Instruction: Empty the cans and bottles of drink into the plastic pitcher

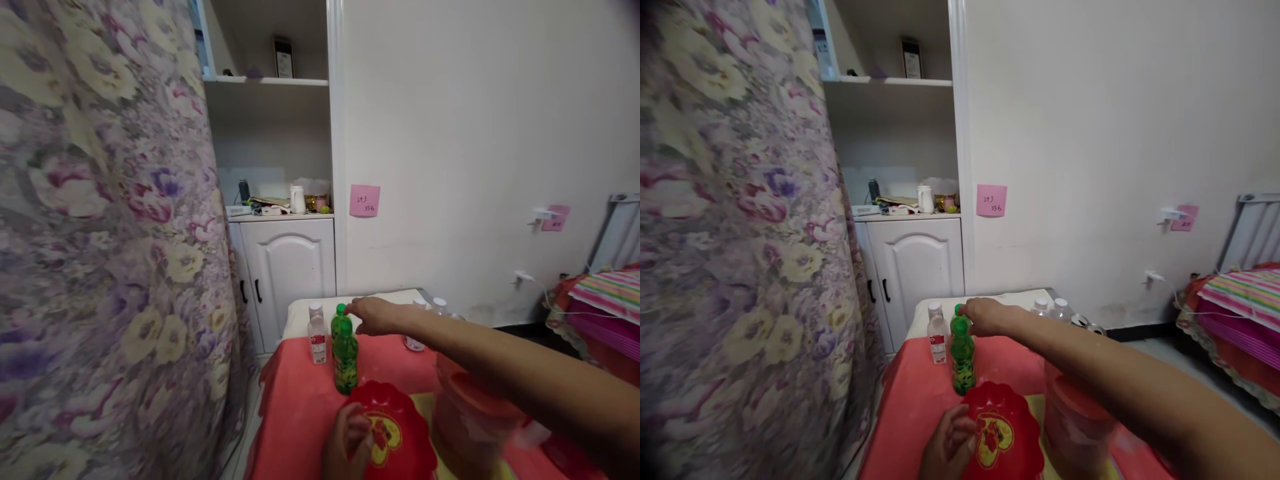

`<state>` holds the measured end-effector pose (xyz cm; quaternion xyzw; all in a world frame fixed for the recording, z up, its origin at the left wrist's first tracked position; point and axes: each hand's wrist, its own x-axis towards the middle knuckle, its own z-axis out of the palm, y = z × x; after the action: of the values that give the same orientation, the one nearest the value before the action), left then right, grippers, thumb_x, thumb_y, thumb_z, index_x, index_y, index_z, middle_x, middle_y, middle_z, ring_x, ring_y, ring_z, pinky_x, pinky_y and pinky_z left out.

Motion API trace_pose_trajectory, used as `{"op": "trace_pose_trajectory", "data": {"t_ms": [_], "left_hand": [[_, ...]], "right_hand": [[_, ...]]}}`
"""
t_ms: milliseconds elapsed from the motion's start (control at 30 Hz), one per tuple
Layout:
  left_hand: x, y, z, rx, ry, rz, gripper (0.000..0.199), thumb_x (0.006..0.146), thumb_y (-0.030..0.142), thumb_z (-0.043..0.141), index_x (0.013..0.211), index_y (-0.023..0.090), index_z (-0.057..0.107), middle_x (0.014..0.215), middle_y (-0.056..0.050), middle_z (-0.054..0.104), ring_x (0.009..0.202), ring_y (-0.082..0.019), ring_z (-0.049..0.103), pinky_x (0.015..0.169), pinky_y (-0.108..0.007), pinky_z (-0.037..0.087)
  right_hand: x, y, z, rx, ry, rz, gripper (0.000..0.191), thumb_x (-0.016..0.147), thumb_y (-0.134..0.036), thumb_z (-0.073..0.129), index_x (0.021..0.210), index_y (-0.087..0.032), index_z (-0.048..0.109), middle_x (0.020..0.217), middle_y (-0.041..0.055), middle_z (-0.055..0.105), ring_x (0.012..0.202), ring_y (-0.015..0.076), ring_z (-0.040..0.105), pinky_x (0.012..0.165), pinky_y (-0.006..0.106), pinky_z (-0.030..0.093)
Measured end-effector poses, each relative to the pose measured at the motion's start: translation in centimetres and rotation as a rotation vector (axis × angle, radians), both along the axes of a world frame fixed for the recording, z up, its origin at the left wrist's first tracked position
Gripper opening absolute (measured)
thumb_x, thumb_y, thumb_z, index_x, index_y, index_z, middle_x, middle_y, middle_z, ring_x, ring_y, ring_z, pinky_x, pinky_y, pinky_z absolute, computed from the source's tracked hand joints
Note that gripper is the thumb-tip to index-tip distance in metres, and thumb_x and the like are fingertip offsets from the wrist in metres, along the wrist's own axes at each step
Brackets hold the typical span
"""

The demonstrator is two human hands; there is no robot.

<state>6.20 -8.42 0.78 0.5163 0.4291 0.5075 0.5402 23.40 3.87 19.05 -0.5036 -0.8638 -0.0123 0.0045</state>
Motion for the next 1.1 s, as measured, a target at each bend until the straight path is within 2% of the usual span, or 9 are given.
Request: {"op": "trace_pose_trajectory", "data": {"t_ms": [100,233,367,533,633,767,867,967,1100], "left_hand": [[-0.6,1.0,-0.4,0.008,-0.017,0.045,0.052,0.060,0.047,0.081,0.103,0.022,0.067,0.085,-0.006,0.072,0.081,-0.025,0.071,0.078,-0.035,0.056],[-1.6,1.7,-0.1,0.025,-0.078,0.194,0.062,0.065,0.050,0.075,0.115,0.017,0.060,0.094,-0.009,0.072,0.080,-0.022,0.071,0.077,-0.032,0.056],[-2.1,1.5,0.6,0.027,-0.104,0.213,0.062,0.068,0.048,0.074,0.118,0.016,0.058,0.097,-0.009,0.072,0.081,-0.022,0.072,0.075,-0.031,0.057],[-2.2,1.3,0.9,0.060,-0.115,0.276,0.057,0.071,0.046,0.070,0.118,0.015,0.058,0.095,-0.009,0.071,0.079,-0.021,0.070,0.075,-0.031,0.056],[-2.5,1.7,0.5,0.024,-0.105,0.221,0.060,0.070,0.045,0.072,0.119,0.014,0.056,0.101,-0.012,0.070,0.084,-0.022,0.071,0.078,-0.032,0.056],[-2.6,2.5,-0.9,0.022,-0.081,0.252,0.063,0.066,0.048,0.073,0.117,0.015,0.059,0.106,-0.014,0.070,0.087,-0.023,0.071,0.079,-0.033,0.056],[-2.5,2.8,-1.4,0.087,0.008,0.283,0.059,0.068,0.042,0.071,0.119,0.015,0.060,0.120,-0.017,0.067,0.106,-0.029,0.067,0.093,-0.039,0.053],[-2.4,2.6,-0.8,0.222,0.158,0.346,0.061,0.069,0.032,0.070,0.127,0.017,0.057,0.136,-0.017,0.059,0.129,-0.034,0.054,0.110,-0.046,0.041],[-2.2,2.0,0.6,0.354,0.258,0.363,0.069,0.070,0.026,0.070,0.135,0.018,0.051,0.144,-0.016,0.053,0.137,-0.035,0.046,0.115,-0.048,0.034]], "right_hand": [[-1.7,0.5,-0.5,-0.009,-0.046,-0.008,0.043,0.079,-0.024,0.068,0.121,-0.016,0.064,0.118,0.0173,0.070,0.105,0.0299,0.068,0.081,0.033,0.051],[-2.4,0.8,-1.4,-0.024,-0.088,-0.034,0.035,0.078,-0.024,0.068,0.113,-0.016,0.067,0.111,0.0167,0.073,0.101,0.0305,0.069,0.076,0.033,0.051],[-2.6,0.6,-2.1,-0.028,-0.103,-0.045,0.029,0.080,-0.024,0.065,0.108,-0.016,0.069,0.107,0.0153,0.075,0.097,0.0293,0.071,0.073,0.032,0.051],[-2.7,0.3,-2.0,-0.011,-0.095,-0.035,0.027,0.079,-0.023,0.065,0.104,-0.016,0.069,0.105,0.0145,0.075,0.096,0.0282,0.071,0.072,0.030,0.050],[-2.6,0.1,-1.6,0.014,-0.073,-0.029,0.029,0.077,-0.019,0.064,0.105,-0.016,0.068,0.105,0.0140,0.075,0.096,0.0272,0.070,0.073,0.030,0.049],[-2.2,-0.6,-0.6,0.029,-0.038,-0.011,0.031,0.075,-0.015,0.062,0.105,-0.016,0.068,0.104,0.0134,0.075,0.094,0.0264,0.070,0.072,0.029,0.047],[-2.1,-1.8,0.5,0.029,0.001,0.015,0.029,0.076,-0.015,0.062,0.104,-0.015,0.068,0.102,0.0134,0.075,0.092,0.0257,0.069,0.070,0.028,0.046],[-2.4,-3.7,1.9,0.018,0.052,0.065,0.029,0.077,-0.016,0.065,0.105,-0.015,0.068,0.104,0.0121,0.074,0.093,0.0240,0.068,0.072,0.027,0.045],[-3.2,-7.1,3.4,-0.022,0.118,0.147,0.030,0.079,-0.018,0.070,0.109,-0.017,0.068,0.103,0.0083,0.074,0.092,0.0200,0.067,0.074,0.024,0.044]]}}
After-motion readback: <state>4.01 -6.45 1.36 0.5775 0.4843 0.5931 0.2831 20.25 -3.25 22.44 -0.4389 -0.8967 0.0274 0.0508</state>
